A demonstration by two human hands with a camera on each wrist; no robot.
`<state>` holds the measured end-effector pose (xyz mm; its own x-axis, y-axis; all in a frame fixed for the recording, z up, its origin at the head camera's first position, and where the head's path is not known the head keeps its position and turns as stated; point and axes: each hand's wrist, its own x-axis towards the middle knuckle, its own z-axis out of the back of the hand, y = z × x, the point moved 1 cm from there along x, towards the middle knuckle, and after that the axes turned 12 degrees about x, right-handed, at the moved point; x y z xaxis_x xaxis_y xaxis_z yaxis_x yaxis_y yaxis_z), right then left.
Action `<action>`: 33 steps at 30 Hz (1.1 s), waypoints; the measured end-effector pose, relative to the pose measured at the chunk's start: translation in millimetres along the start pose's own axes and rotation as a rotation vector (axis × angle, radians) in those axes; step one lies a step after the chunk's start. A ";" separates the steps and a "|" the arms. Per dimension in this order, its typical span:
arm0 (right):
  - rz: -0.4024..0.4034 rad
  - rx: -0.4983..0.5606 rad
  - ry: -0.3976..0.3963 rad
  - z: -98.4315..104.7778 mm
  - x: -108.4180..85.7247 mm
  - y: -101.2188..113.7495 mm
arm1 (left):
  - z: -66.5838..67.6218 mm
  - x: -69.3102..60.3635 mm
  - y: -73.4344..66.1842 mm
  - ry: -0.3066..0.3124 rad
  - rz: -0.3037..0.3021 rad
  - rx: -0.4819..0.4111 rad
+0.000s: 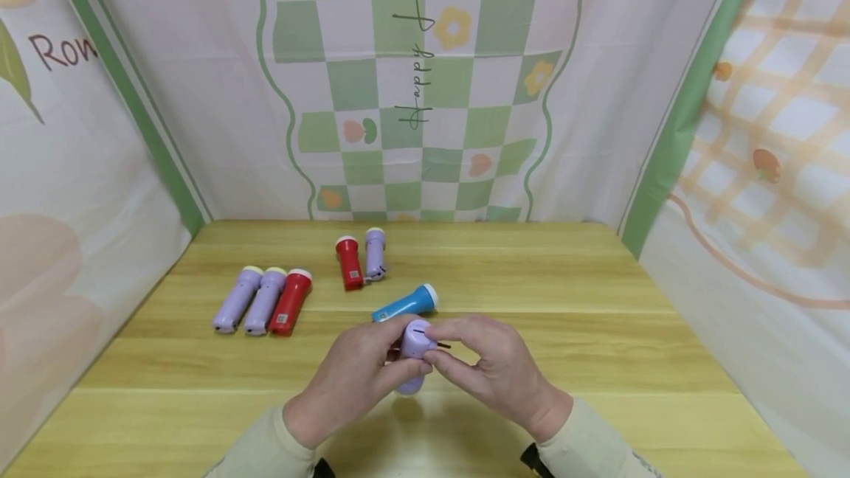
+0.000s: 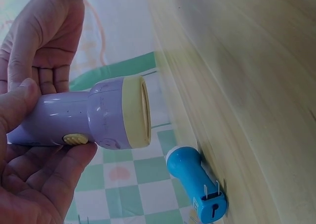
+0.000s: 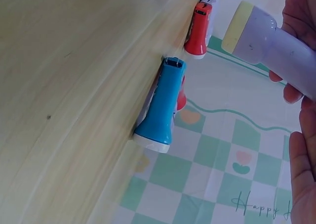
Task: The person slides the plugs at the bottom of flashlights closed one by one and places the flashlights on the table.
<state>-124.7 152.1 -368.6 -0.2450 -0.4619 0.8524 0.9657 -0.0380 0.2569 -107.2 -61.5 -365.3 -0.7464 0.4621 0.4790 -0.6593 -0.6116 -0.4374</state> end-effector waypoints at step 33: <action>-0.063 0.110 -0.001 -0.4 -1.4 -1.1 | 2.5 0.7 -1.0 -0.029 -0.034 0.018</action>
<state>-125.4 152.5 -370.2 -0.3048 -0.4609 0.8335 0.9332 0.0304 0.3581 -106.9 -62.1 -362.6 -0.7206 0.4638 0.5154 -0.6821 -0.6076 -0.4070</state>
